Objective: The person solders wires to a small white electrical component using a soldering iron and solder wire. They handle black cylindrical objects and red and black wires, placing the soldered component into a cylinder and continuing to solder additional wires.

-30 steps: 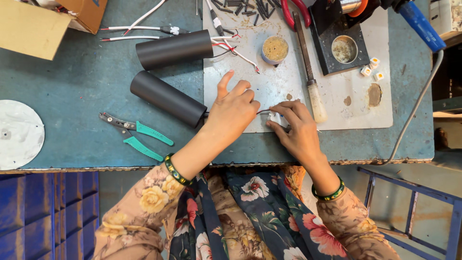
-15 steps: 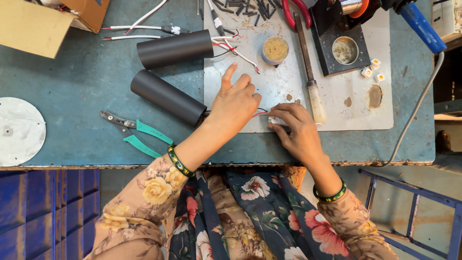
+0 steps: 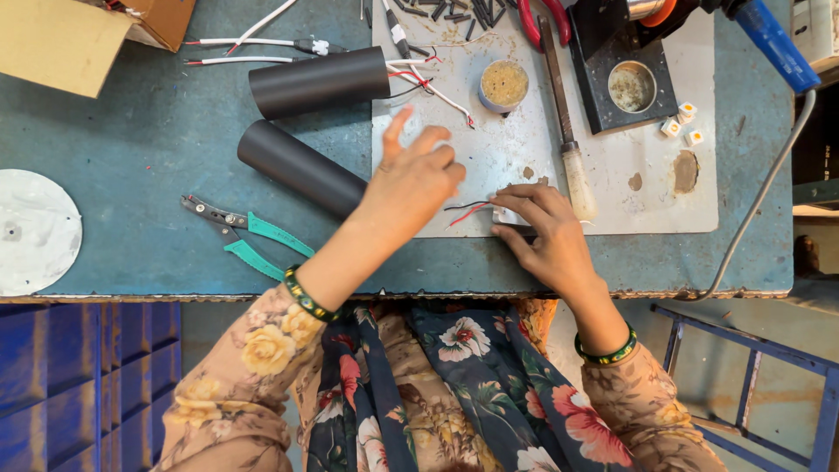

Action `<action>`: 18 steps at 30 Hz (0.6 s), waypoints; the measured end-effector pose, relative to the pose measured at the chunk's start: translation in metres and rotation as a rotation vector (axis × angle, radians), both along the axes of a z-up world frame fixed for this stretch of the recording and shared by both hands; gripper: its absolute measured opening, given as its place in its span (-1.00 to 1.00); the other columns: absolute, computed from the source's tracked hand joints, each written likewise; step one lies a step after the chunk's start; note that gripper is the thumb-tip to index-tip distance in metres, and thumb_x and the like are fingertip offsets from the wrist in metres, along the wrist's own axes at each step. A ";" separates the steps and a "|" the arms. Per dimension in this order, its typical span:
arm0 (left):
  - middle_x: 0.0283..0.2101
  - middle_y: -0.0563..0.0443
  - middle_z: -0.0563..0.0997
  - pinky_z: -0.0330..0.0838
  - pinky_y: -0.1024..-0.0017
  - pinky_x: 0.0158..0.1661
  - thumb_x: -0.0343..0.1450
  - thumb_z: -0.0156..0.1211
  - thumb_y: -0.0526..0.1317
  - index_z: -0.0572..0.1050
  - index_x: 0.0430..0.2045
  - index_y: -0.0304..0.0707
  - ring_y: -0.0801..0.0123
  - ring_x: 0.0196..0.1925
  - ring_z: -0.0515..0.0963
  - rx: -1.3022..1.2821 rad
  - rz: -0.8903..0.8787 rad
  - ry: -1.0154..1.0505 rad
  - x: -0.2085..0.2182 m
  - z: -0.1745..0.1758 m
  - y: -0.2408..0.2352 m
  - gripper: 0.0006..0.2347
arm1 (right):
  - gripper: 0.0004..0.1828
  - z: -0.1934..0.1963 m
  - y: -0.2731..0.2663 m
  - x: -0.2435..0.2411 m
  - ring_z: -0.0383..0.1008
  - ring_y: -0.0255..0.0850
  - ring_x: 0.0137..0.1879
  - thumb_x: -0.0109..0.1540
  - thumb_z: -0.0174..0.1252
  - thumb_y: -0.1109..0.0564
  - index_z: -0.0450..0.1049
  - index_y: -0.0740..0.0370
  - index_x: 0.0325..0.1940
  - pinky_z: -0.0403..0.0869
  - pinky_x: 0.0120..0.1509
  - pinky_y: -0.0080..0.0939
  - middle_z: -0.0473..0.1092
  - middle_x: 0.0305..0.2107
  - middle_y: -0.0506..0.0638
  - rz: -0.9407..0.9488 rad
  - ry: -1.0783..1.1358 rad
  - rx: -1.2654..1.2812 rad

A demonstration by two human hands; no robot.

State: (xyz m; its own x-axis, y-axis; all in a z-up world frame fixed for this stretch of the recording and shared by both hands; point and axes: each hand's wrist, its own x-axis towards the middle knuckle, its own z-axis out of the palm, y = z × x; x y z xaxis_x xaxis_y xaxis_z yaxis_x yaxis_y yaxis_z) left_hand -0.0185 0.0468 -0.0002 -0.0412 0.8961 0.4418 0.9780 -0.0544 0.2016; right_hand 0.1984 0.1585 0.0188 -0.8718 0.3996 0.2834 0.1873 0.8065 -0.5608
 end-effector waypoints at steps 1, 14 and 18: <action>-0.24 0.12 0.58 -0.20 -0.15 0.40 0.30 0.34 -0.20 0.63 -0.42 -0.06 0.29 0.25 0.45 -0.002 0.006 -0.039 -0.004 0.006 -0.004 -0.92 | -0.59 0.001 -0.001 -0.001 0.47 0.01 0.10 0.13 0.41 0.17 0.57 0.18 0.06 0.42 0.19 -0.01 0.48 -0.02 0.04 0.002 0.002 0.002; -0.17 0.21 0.56 -0.05 0.00 0.32 0.44 0.40 -0.19 0.59 -0.27 0.00 0.37 0.15 0.51 0.143 0.134 -0.235 0.034 0.035 -0.085 -0.91 | -0.78 0.014 -0.002 -0.024 0.45 -0.07 0.12 0.23 0.34 0.20 0.59 0.14 -0.03 0.32 0.22 -0.04 0.51 -0.05 -0.07 0.055 0.024 0.122; -0.19 0.23 0.56 -0.04 0.04 0.28 0.41 0.38 -0.19 0.60 -0.31 0.02 0.38 0.07 0.54 0.093 0.147 -0.301 0.049 0.024 -0.111 -0.93 | -0.82 0.015 -0.002 -0.031 0.45 -0.09 0.08 0.21 0.33 0.23 0.61 0.12 -0.10 0.31 0.19 -0.04 0.50 -0.12 -0.10 0.075 -0.001 0.139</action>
State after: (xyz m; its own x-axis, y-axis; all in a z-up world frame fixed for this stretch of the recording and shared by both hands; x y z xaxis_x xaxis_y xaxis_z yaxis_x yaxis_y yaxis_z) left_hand 0.0301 -0.0639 0.0238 -0.3080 0.8273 0.4697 0.8741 0.0512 0.4831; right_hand 0.1675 0.1566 0.0336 -0.8979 0.2906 0.3307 0.1244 0.8880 -0.4426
